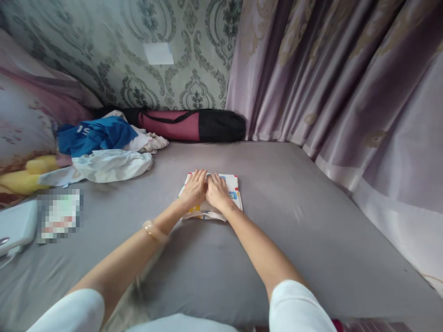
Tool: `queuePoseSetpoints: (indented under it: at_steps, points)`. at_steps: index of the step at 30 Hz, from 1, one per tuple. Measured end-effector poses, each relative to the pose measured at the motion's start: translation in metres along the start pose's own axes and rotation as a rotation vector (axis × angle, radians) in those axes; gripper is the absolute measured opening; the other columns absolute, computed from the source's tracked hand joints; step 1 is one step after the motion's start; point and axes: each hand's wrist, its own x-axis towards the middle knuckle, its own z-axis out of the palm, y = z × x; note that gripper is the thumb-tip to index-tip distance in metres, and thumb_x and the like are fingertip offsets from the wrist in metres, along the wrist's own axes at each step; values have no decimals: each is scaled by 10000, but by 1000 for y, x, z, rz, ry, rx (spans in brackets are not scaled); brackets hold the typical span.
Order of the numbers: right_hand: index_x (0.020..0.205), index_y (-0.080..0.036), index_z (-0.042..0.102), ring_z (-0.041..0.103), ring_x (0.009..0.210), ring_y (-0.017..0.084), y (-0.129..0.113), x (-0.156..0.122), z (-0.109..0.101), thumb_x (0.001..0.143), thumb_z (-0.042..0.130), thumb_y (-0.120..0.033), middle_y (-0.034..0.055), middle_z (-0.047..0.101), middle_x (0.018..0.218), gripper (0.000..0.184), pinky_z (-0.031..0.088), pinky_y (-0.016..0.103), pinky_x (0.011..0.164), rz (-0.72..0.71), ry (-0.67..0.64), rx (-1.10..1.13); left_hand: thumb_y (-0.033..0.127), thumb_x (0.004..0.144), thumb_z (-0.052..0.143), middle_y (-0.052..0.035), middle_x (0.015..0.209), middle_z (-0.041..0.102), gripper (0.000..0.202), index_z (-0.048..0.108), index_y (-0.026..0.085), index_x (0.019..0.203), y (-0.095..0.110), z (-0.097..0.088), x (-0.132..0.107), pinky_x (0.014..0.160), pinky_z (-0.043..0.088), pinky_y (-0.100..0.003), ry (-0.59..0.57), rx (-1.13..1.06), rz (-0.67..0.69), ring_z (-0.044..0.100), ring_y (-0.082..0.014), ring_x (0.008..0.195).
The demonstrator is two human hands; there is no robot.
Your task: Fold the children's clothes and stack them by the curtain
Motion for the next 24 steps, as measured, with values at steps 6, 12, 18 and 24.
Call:
queuePoseSetpoints:
  at_steps: [6, 12, 18, 24]
  points:
    - [1460, -39, 326, 233, 1428, 255, 10, 0, 25, 966, 266, -317, 150, 308, 1532, 569, 128, 417, 1169, 107, -19, -103, 387, 973, 251, -181, 1523, 318, 599, 309, 53, 1467, -8, 17, -1, 1150, 202, -465, -144, 130, -122, 246, -317, 1421]
    - [1473, -68, 311, 188, 1443, 257, 22, -9, 19, 974, 229, -427, 142, 262, 1551, 621, 68, 456, 1167, 161, -36, -164, 593, 935, 201, -199, 1548, 245, 762, 281, 66, 1480, -27, 14, -7, 1138, 197, -487, -192, 151, -199, 227, -328, 1426]
    - [1484, -104, 301, 179, 1442, 277, 40, -17, 8, 974, 235, -387, 118, 232, 1566, 587, 95, 494, 1161, 241, -38, -205, 566, 946, 186, -200, 1543, 259, 737, 268, 69, 1483, -43, 12, -13, 1140, 182, -484, -205, 169, -218, 230, -323, 1426]
    - [1478, -125, 313, 252, 1419, 274, 57, -25, -1, 974, 263, -347, 114, 245, 1564, 553, 213, 449, 1145, 265, -37, -173, 478, 957, 265, -167, 1537, 296, 623, 328, 109, 1456, -57, -4, -15, 1118, 235, -466, -260, 90, -178, 258, -317, 1414]
